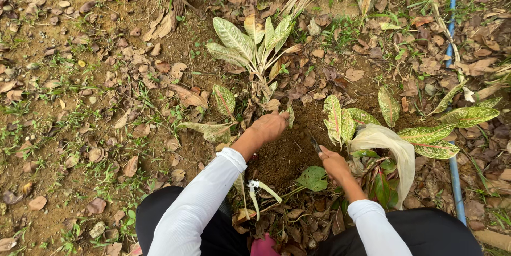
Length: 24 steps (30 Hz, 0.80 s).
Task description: The person kneels in a garden and uses pruning shears to cut stems and leaves from a variegated plant. They place the cuttings into a white mesh bag and continue trimming the plant.
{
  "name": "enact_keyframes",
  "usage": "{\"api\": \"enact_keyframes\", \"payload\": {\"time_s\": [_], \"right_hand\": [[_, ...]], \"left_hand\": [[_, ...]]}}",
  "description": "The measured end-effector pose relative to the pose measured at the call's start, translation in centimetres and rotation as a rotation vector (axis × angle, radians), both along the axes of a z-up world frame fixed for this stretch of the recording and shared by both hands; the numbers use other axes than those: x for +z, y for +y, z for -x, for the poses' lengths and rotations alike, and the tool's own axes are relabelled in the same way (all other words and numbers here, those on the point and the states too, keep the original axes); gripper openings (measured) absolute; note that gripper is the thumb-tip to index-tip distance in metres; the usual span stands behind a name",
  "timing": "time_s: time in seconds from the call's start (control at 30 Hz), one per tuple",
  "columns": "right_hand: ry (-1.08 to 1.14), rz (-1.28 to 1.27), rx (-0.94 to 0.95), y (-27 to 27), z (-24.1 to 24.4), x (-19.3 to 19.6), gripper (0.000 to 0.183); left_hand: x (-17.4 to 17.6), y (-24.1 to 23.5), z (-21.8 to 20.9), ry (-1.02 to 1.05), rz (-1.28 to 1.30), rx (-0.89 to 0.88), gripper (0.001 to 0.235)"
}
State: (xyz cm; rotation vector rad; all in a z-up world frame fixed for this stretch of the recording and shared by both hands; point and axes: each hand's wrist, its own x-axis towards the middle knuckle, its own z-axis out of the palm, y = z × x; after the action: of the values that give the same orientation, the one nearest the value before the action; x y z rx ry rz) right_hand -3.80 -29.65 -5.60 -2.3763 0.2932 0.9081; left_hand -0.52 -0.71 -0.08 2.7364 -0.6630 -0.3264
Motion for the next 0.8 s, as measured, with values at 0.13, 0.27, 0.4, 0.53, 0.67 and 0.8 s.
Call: {"api": "enact_keyframes", "payload": {"time_s": [0.13,0.27,0.4,0.53,0.67,0.8], "right_hand": [[-0.087,0.321,0.302,2.1,1.0,2.0,0.052],[-0.045,0.351,0.354,4.2,1.6,6.1,0.052],[-0.005,0.241,0.218,3.4,0.3,4.9,0.052],[-0.008,-0.009,0.043,2.1,-1.3,2.0,0.052],[0.222,-0.173,-0.213,3.8,-1.5,1.7,0.054],[-0.043,0.108,0.109,3.8,-1.8,0.6,0.052]], "left_hand": [[-0.7,0.3,-0.2,-0.038,0.009,-0.014,0.024],[-0.9,0.4,-0.2,-0.088,-0.045,-0.057,0.023],[-0.6,0.6,-0.1,-0.036,0.032,0.010,0.026],[-0.4,0.5,-0.2,-0.068,-0.001,-0.009,0.026],[0.0,0.5,-0.2,0.065,-0.021,0.076,0.026],[-0.1,0.3,-0.2,-0.067,-0.112,-0.047,0.032]]}}
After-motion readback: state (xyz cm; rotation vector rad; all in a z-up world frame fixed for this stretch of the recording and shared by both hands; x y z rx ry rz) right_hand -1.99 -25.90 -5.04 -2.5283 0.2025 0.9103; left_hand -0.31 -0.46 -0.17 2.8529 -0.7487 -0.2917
